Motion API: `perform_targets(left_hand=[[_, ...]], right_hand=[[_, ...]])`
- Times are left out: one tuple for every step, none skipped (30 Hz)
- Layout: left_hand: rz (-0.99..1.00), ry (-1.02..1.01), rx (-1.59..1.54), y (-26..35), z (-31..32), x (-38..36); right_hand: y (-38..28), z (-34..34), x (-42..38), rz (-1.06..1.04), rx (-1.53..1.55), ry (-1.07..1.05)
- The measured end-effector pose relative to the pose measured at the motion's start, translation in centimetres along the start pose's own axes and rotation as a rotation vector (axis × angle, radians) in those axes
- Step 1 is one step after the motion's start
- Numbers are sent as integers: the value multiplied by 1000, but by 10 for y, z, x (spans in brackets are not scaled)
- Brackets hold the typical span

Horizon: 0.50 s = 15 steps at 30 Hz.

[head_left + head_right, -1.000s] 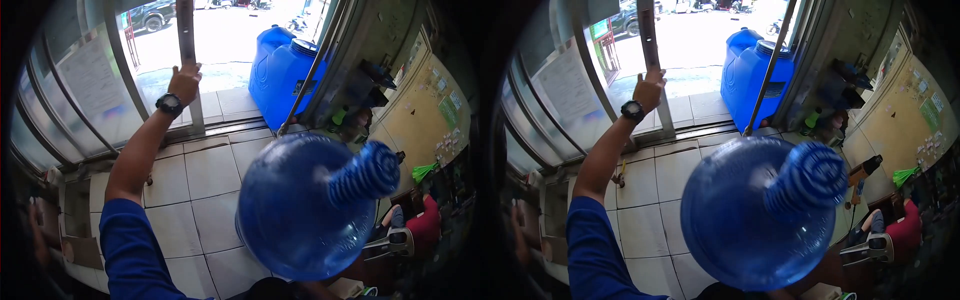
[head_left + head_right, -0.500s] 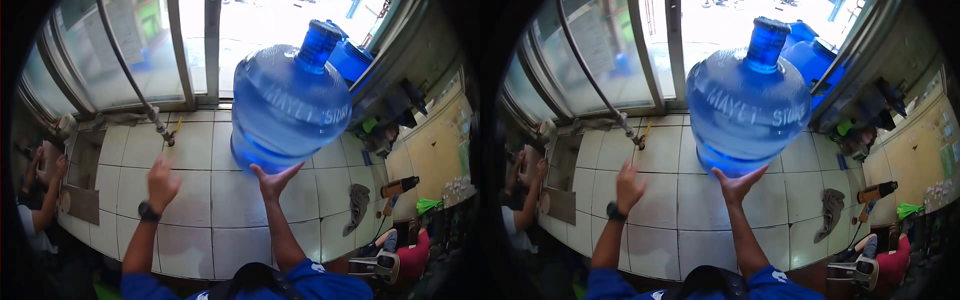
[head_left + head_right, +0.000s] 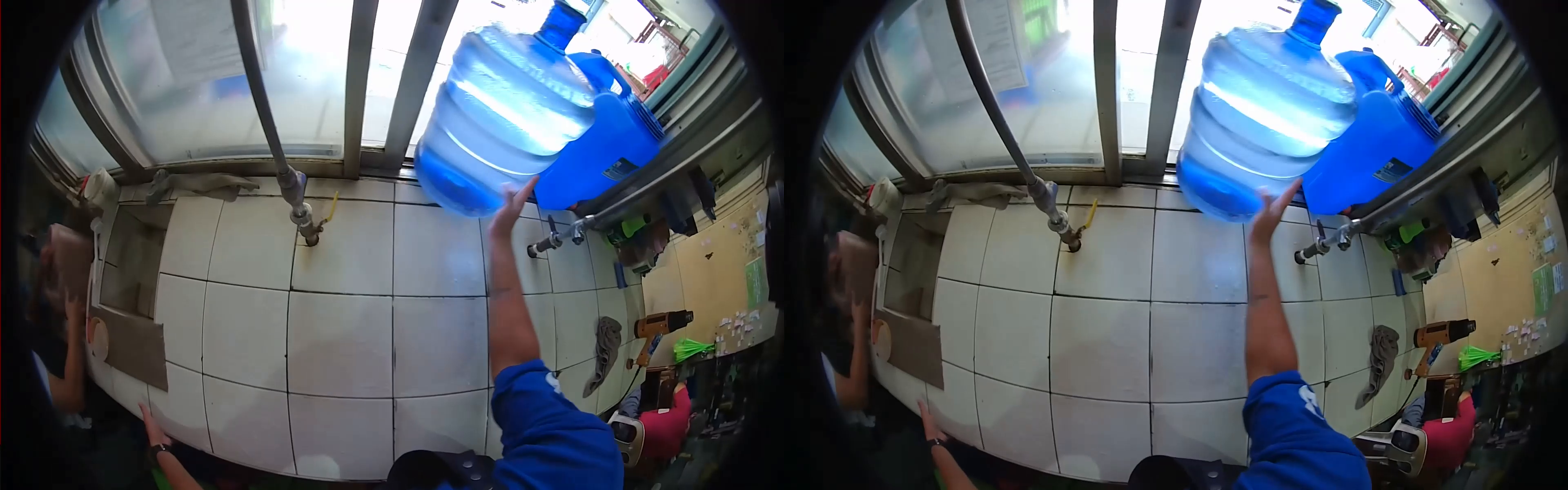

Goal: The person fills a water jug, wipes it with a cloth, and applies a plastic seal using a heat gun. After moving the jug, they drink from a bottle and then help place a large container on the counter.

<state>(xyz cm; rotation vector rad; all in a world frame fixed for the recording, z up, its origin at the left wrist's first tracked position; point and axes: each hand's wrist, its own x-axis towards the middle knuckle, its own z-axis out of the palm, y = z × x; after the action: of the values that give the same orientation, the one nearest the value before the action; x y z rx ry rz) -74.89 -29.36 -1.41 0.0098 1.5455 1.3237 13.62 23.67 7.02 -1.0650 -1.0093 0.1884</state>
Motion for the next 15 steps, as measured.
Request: perform_targets(left_hand=[[-9,-4,-9,2,4,3],[36,175,184,0,10,5],[84,357,372,-2,21,4],[137,537,566,2,31,6],[172,513,592,8,35,2],[204,494,609,3,38,1],[196,500,587,2,38,1],[189,507,568,1,38,0],[180,514,554,0,38,0],[168,524,548,-1,38,-1],[161,533,546,-2,38,-2],[153,542,546,-2,38,-2],[148,554,543,-3,38,-3],[145,562,540,-3,38,-4],[141,575,538,-3,38,-5]], right_hand=[[28,-7,40,123,252,64],[56,-10,72,247,504,119],[30,6,86,293,546,83],[1,23,96,339,590,54],[14,28,102,337,588,42],[31,29,118,363,594,-68],[45,33,136,386,603,-179],[59,38,152,384,609,-201],[73,42,167,327,562,-316],[82,49,169,278,513,-424],[89,58,175,285,516,-435],[76,71,177,385,629,-506],[78,85,180,486,745,-578],[90,96,185,492,750,-586],[103,109,190,393,697,-692]])
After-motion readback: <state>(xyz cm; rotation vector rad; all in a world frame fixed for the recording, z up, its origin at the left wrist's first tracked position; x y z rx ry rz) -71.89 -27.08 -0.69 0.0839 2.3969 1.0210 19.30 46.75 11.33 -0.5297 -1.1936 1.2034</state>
